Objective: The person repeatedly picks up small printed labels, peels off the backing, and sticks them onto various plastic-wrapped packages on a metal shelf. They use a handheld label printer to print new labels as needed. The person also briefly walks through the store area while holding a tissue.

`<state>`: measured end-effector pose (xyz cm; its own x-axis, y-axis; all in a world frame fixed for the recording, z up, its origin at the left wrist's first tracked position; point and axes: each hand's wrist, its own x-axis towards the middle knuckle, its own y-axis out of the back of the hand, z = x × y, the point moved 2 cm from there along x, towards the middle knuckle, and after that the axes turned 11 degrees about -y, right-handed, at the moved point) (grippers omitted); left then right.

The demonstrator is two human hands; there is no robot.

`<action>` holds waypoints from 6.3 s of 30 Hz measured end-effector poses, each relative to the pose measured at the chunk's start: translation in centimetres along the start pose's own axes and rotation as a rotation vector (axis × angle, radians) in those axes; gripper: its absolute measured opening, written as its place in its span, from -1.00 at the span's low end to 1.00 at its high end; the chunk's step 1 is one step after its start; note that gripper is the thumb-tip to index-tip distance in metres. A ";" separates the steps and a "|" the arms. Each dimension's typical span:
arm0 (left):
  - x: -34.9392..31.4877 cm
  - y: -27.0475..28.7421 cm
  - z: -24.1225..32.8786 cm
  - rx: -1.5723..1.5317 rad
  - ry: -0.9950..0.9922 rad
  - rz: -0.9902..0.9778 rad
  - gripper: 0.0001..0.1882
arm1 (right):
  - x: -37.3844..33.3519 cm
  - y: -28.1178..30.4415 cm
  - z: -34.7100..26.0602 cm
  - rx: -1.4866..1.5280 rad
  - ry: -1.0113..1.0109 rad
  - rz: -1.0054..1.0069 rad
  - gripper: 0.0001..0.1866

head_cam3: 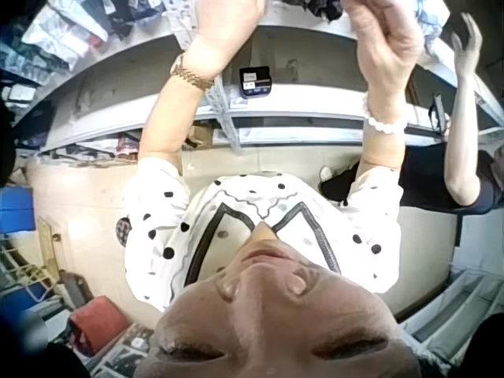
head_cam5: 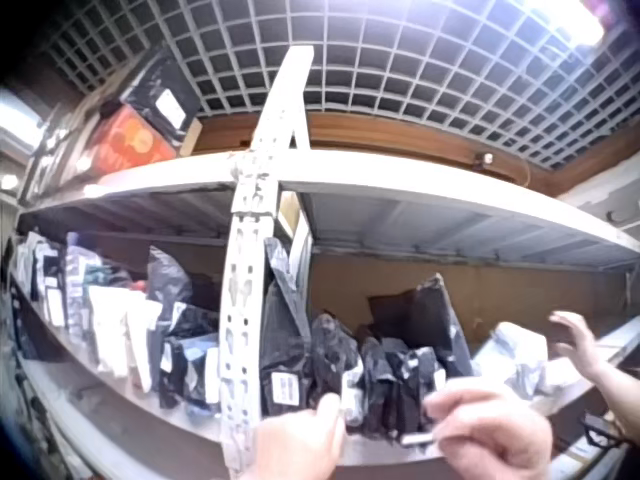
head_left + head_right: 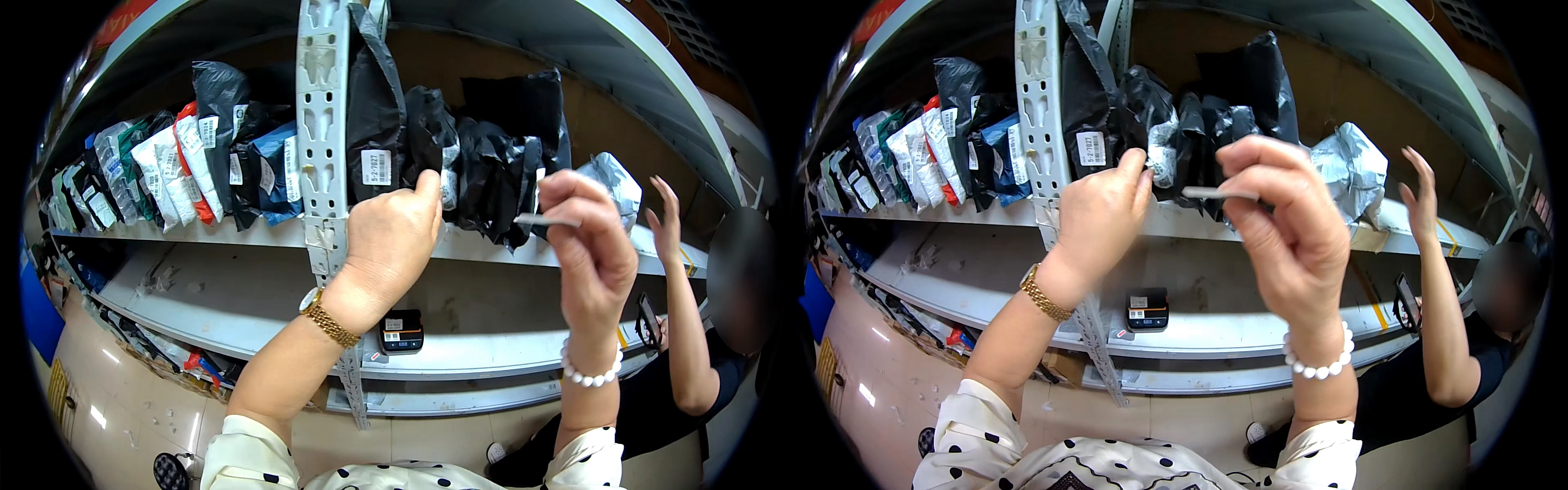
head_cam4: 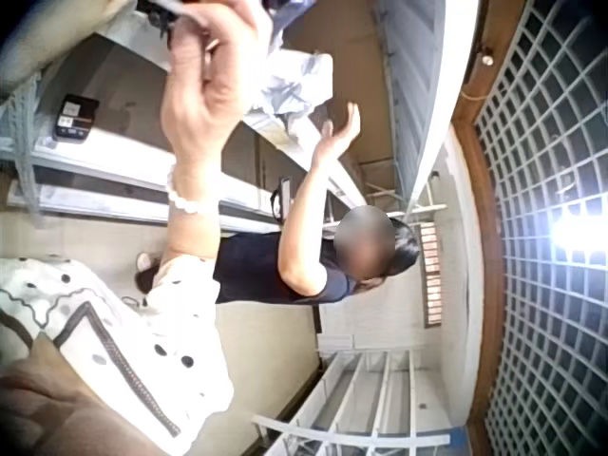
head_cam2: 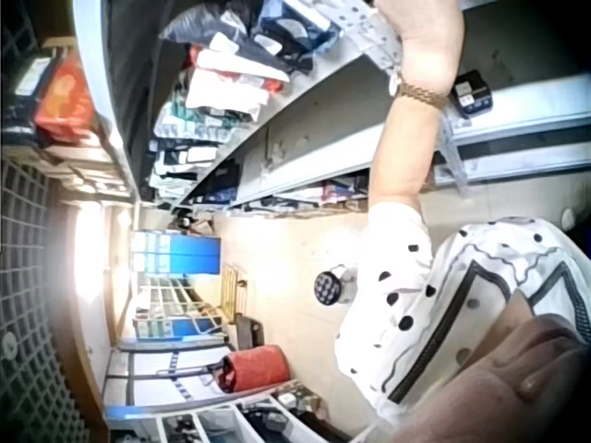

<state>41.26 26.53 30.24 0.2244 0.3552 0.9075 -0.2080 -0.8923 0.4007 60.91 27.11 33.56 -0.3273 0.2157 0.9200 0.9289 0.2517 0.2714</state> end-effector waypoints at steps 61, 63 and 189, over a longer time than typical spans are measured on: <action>-9.3 6.0 1.0 -1.473 0.669 -0.153 -0.78 | -5.8 -7.8 -0.7 -0.034 -0.394 -0.110 -0.86; -9.4 5.7 0.8 -1.408 0.567 -0.050 -0.90 | -6.2 -8.0 -0.8 -0.023 -0.409 -0.050 -0.86; -6.2 -4.9 8.6 -0.997 0.356 0.334 -0.81 | -10.6 1.4 5.1 0.147 -0.473 -0.051 -0.88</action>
<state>49.05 26.28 21.55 -0.2389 0.3408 0.9093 -0.9157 -0.3908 -0.0941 64.75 30.02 22.75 -0.4458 0.5958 0.6681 0.8868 0.3959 0.2387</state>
